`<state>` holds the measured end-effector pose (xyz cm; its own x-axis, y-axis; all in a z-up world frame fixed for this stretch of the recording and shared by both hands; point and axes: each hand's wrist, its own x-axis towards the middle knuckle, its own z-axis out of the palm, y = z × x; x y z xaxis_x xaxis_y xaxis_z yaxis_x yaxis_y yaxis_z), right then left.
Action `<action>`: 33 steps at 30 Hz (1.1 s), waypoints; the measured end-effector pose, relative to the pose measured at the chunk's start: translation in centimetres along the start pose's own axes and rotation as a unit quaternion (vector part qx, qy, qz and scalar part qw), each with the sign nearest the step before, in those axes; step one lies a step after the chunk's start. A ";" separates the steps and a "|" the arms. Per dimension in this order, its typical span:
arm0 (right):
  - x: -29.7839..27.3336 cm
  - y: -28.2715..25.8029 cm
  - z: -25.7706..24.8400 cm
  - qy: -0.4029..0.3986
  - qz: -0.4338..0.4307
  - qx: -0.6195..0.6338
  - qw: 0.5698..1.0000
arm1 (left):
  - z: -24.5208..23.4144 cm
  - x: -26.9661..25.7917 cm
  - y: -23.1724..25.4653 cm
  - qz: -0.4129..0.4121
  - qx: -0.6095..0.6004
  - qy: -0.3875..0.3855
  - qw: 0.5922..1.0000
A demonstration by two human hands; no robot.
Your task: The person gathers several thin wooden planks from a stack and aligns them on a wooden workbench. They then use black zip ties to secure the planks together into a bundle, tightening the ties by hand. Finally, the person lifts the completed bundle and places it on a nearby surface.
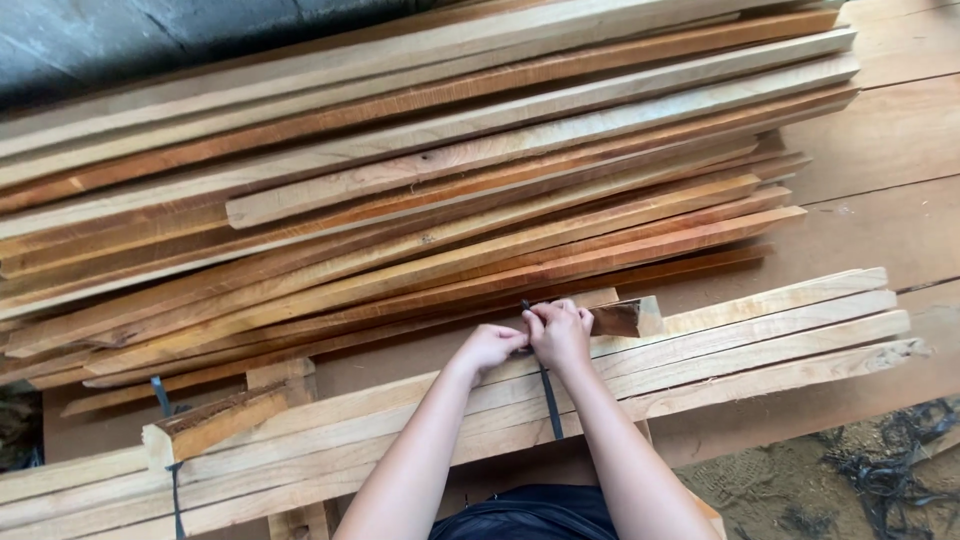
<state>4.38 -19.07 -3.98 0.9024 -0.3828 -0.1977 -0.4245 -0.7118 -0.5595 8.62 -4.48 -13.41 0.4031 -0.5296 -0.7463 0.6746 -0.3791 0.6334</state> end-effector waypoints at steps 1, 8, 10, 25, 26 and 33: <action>0.4 0.1 0.4 -0.003 -0.003 0.000 1.000 | 0.1 0.4 0.1 -0.001 -0.003 0.003 1.000; 2.2 1.1 3.1 0.017 0.035 0.044 0.998 | 0.7 2.1 -0.3 -0.057 0.076 0.053 0.994; 2.4 1.6 3.8 0.026 0.039 0.051 0.998 | 0.9 1.4 0.2 -0.062 0.092 0.053 0.992; 3.2 -1.4 -0.5 -0.129 0.188 0.154 0.961 | 0.3 -0.5 0.7 -0.045 0.084 0.029 0.995; 2.8 -1.7 -0.9 -0.084 0.175 0.146 0.970 | 0.4 -1.1 1.1 -0.036 0.081 0.035 0.995; 0.5 2.1 0.9 -0.054 -0.020 0.002 0.998 | 0.7 0.0 0.4 0.007 0.117 0.067 0.991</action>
<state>3.99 -20.19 -5.99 0.9213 -0.2890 -0.2601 -0.3882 -0.7227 -0.5719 8.47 -5.17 -13.01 0.5004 -0.4365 -0.7477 0.5130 -0.5462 0.6622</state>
